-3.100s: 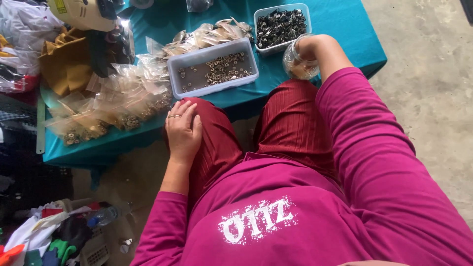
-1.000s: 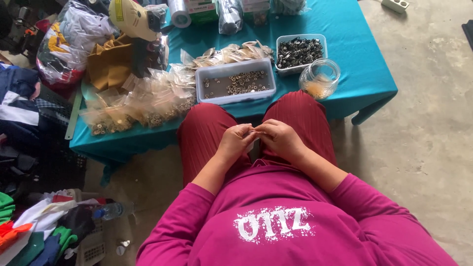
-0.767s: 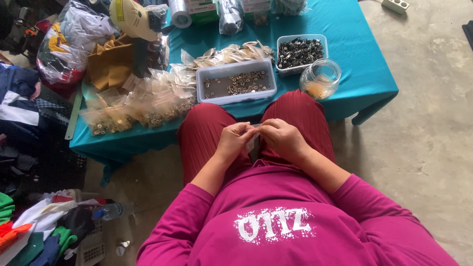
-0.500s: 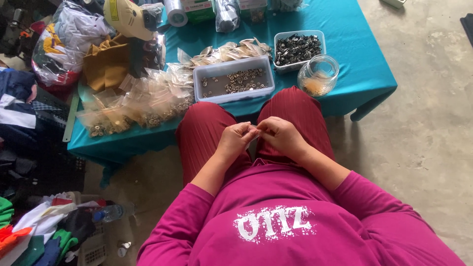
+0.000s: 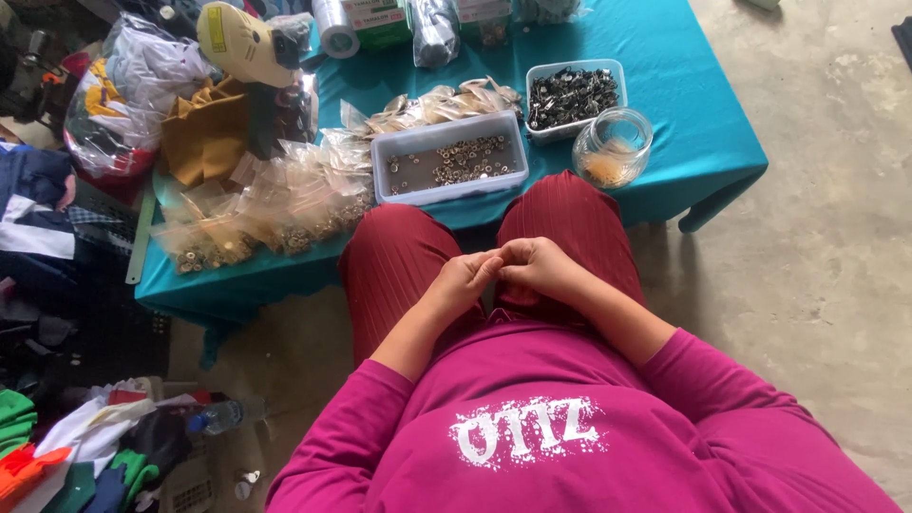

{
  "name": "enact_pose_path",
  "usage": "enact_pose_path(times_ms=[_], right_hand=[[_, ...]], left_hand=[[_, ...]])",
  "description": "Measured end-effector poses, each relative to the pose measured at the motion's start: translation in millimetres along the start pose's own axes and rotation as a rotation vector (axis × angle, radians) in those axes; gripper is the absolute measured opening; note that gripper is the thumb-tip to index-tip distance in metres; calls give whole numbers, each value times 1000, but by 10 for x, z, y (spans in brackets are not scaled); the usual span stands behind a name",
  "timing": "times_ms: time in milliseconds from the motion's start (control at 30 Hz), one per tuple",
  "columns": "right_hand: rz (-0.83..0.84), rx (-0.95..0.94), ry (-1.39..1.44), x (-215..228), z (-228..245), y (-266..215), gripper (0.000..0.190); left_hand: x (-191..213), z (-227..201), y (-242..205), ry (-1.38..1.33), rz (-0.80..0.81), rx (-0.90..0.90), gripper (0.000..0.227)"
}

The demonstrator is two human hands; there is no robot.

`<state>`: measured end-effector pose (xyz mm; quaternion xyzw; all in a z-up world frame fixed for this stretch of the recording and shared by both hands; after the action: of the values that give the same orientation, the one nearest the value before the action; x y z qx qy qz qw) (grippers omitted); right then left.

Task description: The person repeatedly picks small metal hardware pieces from a white tray and places them into small clear plastic bags. They seal each bag and set it aside on the table. The process is repeated multiple times throughout the clip.

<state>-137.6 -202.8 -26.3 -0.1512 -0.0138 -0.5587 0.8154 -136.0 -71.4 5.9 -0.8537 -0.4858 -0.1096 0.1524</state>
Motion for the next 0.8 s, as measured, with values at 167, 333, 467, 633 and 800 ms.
enact_pose_path(times_ms=[167, 333, 467, 633, 800], right_hand=[[153, 11, 112, -96, 192, -144, 12], [368, 50, 182, -164, 500, -297, 21], [714, 113, 96, -387, 154, -293, 44], [661, 171, -396, -328, 1173, -377, 52], [457, 283, -630, -91, 1490, 49, 34]], left_hand=[[-122, -96, -84, -273, 197, 8, 45], [-90, -292, -288, -574, 363, 112, 46], [-180, -276, -347, -657, 602, 138, 48], [-49, -391, -274, -601, 618, 148, 59], [352, -659, 140, -553, 501, 52, 19]])
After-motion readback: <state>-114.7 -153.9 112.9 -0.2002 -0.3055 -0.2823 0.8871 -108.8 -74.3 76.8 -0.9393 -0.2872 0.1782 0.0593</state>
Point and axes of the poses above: each hand's wrist, its own y-axis towards the middle knuckle, its own x-axis out of the back of the hand, z = x × y, the point moved 9 cm from there along y, towards the middle knuckle, and after that the axes turned 4 degrees about x, right-handed, at the moved point
